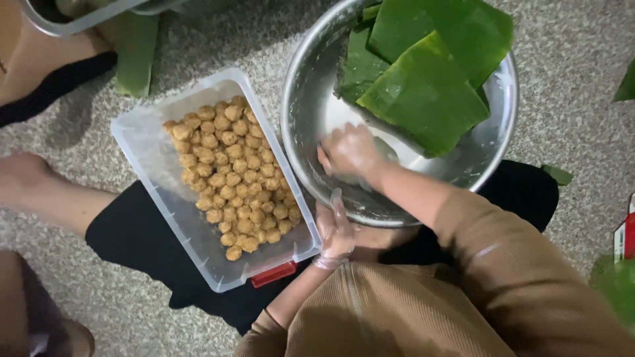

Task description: A person wearing plastic gloves is taking green dough from a metal bowl, placing a small brown filling ball inside, and rolling it into a sphere.

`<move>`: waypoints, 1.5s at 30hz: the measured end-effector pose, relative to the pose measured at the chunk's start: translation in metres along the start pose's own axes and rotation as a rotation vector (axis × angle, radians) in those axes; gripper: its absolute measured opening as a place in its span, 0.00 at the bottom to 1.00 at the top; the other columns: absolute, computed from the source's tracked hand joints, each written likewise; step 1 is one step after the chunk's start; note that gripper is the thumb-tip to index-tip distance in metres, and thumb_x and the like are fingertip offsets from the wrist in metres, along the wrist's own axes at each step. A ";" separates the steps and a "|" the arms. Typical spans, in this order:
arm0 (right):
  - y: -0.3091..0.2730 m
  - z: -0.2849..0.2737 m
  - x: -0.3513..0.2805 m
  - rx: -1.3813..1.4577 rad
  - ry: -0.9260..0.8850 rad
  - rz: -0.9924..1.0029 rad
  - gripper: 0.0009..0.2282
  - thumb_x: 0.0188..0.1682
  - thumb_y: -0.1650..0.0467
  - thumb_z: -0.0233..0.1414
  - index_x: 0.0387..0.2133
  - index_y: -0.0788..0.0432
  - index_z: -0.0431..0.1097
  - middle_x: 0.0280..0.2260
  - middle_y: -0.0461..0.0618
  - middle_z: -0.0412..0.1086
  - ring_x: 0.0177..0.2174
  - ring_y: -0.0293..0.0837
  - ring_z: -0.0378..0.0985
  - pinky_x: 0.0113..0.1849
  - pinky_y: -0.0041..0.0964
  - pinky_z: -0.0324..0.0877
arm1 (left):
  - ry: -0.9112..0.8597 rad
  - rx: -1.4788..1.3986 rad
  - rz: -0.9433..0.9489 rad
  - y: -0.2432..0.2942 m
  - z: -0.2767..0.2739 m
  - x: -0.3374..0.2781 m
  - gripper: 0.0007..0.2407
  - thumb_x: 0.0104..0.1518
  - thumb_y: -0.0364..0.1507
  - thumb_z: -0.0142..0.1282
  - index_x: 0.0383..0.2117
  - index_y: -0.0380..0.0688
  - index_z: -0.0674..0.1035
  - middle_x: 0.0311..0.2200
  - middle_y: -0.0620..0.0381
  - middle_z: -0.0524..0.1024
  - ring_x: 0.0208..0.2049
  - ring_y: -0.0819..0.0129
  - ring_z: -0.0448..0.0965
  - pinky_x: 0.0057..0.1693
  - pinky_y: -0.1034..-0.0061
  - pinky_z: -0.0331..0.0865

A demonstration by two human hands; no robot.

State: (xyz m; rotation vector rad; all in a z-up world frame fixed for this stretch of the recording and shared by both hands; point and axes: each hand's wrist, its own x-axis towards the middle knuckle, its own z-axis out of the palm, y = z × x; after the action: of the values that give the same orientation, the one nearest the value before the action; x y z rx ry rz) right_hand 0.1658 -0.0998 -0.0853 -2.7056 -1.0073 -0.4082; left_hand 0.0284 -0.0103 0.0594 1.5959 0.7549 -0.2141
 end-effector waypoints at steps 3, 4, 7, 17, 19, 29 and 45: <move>0.013 0.045 0.013 0.051 -0.040 0.088 0.16 0.41 0.53 0.50 0.09 0.42 0.68 0.12 0.44 0.64 0.15 0.51 0.71 0.18 0.48 0.65 | -0.014 0.193 -0.072 -0.043 0.005 0.004 0.22 0.66 0.38 0.44 0.59 0.31 0.68 0.50 0.35 0.77 0.56 0.45 0.75 0.61 0.52 0.68; 0.011 0.042 0.021 -0.022 -0.102 0.136 0.16 0.43 0.54 0.47 0.09 0.43 0.69 0.11 0.45 0.66 0.15 0.52 0.71 0.18 0.49 0.64 | 0.161 0.328 0.083 -0.059 0.011 0.008 0.21 0.64 0.42 0.49 0.55 0.37 0.74 0.45 0.40 0.79 0.52 0.49 0.78 0.59 0.56 0.69; 0.002 0.010 0.032 -0.111 -0.100 0.186 0.17 0.46 0.54 0.46 0.13 0.45 0.71 0.14 0.47 0.67 0.18 0.52 0.71 0.21 0.48 0.63 | 0.148 0.220 0.206 -0.049 -0.007 0.011 0.17 0.64 0.38 0.49 0.50 0.40 0.77 0.32 0.50 0.78 0.32 0.62 0.77 0.40 0.70 0.70; 0.009 -0.151 -0.009 -0.171 -0.495 0.065 0.21 0.53 0.48 0.42 0.32 0.50 0.66 0.25 0.46 0.66 0.22 0.48 0.75 0.25 0.47 0.69 | 0.524 0.470 0.658 -0.116 0.018 0.042 0.11 0.60 0.44 0.58 0.41 0.58 0.84 0.31 0.59 0.83 0.33 0.61 0.83 0.44 0.66 0.77; 0.000 -0.176 0.003 -0.149 -0.513 -0.008 0.22 0.51 0.48 0.46 0.46 0.50 0.67 0.44 0.54 0.62 0.44 0.60 0.62 0.42 0.61 0.55 | 0.657 0.725 0.867 -0.183 0.024 0.067 0.12 0.59 0.41 0.60 0.42 0.53 0.84 0.34 0.56 0.83 0.34 0.60 0.83 0.45 0.63 0.76; -0.012 -0.050 -0.011 0.062 -0.119 -0.038 0.19 0.51 0.52 0.47 0.26 0.55 0.69 0.24 0.54 0.64 0.25 0.58 0.70 0.34 0.57 0.60 | 0.055 0.453 0.073 -0.059 -0.006 0.008 0.19 0.65 0.42 0.45 0.49 0.37 0.76 0.38 0.40 0.83 0.45 0.48 0.83 0.57 0.54 0.69; -0.012 -0.174 0.030 0.529 -0.627 0.600 0.27 0.58 0.56 0.41 0.25 0.68 0.77 0.29 0.71 0.75 0.36 0.72 0.77 0.44 0.64 0.67 | -0.042 -0.016 0.403 -0.042 -0.018 0.017 0.12 0.67 0.27 0.44 0.50 0.31 0.75 0.37 0.47 0.78 0.34 0.63 0.78 0.42 0.73 0.75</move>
State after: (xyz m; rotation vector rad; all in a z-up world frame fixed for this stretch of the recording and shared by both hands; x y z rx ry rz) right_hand 0.1484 -0.1250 0.0886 -2.4735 -0.2803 0.7399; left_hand 0.0118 0.0116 0.0189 1.6864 0.3889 0.0511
